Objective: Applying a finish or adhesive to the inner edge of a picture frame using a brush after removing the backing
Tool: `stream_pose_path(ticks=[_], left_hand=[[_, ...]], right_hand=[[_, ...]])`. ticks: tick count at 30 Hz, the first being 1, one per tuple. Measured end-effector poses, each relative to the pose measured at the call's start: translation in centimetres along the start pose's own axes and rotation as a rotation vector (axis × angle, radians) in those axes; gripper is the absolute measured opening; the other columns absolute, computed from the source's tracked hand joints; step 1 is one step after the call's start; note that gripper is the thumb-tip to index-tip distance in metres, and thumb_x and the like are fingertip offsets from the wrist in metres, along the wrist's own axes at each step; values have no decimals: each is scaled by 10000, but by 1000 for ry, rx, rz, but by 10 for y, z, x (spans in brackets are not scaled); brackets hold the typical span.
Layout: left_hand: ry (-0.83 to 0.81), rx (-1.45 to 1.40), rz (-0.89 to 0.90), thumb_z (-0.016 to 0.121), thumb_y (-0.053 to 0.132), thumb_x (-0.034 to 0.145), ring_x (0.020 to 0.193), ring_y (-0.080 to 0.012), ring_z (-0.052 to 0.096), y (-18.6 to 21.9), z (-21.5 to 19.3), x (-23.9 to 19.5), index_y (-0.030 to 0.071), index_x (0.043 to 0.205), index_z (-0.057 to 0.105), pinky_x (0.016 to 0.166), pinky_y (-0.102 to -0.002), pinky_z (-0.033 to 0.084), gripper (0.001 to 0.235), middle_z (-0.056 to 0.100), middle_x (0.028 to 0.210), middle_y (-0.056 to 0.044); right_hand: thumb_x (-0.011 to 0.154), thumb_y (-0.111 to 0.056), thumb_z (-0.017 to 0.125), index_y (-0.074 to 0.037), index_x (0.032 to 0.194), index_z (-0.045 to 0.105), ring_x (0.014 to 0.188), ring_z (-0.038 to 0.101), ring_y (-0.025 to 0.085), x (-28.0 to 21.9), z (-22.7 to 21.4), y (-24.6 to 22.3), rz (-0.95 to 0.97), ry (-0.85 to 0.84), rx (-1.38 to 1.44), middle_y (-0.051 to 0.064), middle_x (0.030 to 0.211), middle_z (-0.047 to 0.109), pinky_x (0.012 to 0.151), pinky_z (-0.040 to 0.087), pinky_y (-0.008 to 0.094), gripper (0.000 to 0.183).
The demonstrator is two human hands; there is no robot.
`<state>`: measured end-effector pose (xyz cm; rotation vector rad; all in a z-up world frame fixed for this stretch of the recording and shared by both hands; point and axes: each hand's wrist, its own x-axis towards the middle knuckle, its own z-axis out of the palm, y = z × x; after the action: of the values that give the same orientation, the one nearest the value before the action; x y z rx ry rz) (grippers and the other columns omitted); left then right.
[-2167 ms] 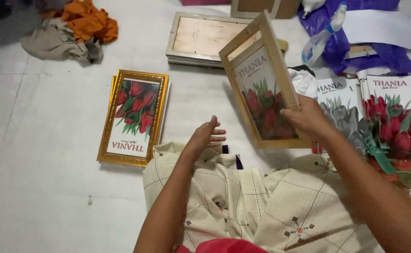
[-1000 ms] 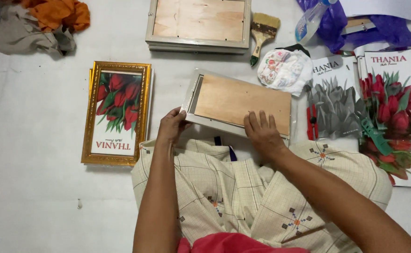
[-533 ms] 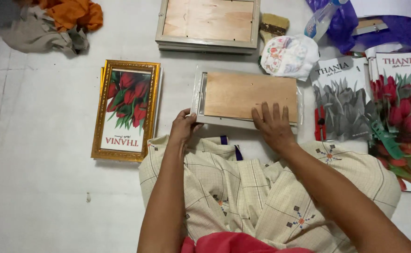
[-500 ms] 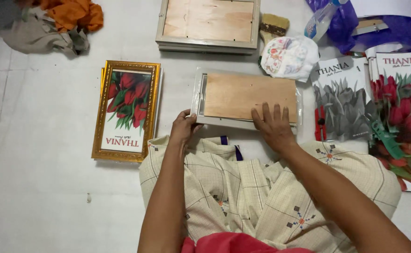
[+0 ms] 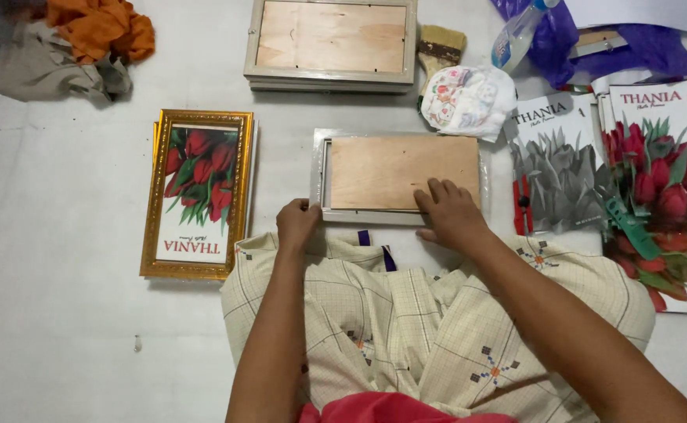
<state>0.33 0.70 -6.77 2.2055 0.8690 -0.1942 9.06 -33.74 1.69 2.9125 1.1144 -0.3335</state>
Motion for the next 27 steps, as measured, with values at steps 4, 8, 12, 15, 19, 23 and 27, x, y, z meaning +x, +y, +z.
stream_pose_path(ticks=[4,8,12,15,19,23,27], left_hand=[[135,186,61,680,329,869,1110,-436,630,71,-43,-54,85,1241,733,892,-543,587,447,662,1120,-201],[13,93,179,577,249,943,1201,-447,589,93,-47,-69,39,1342,657,978,-527,540,457,603,1201,-217],[-93,181,295,606,303,967,1217,-473,580,88,-34,-56,8,1373,618,997,-546,535,501,587,1195,-251],[-100,203,307,597,325,973,1181,-483,599,89,-30,-47,14,1249,673,974,-551,541,423,599,1161,-251],[-93,189,281,607,342,969,1116,-435,638,81,-22,-36,68,1124,719,926,-504,557,334,622,1094,-210],[-88,-1,175,646,381,949,1072,-377,679,72,-18,-24,104,1191,732,918,-487,554,378,673,1069,-179],[-72,-184,39,684,582,896,968,-286,715,66,-10,-20,172,1044,733,855,-460,558,438,713,944,-82]], right_hand=[[885,-481,753,-133,1368,604,1315,572,449,8,-2,20,155,-49,230,230,1464,528,1016,499,572,614],[894,-376,718,0,1419,575,1241,605,466,12,11,55,510,77,581,257,1337,559,975,529,567,661],[852,-463,716,-5,1280,663,1099,680,470,20,45,88,677,114,541,255,1167,645,871,558,599,630],[827,-437,707,-21,1261,653,1121,679,443,23,46,88,756,114,630,242,1164,678,894,550,575,604],[846,-428,673,-27,1311,653,1210,641,436,25,29,86,800,37,629,238,1242,688,955,535,564,614],[840,-471,661,-60,1361,644,1209,651,418,33,8,81,846,-25,594,218,1251,699,927,542,576,664],[782,-514,671,-1,1398,590,1221,625,474,30,-11,75,873,-20,654,279,1267,646,919,531,611,806]])
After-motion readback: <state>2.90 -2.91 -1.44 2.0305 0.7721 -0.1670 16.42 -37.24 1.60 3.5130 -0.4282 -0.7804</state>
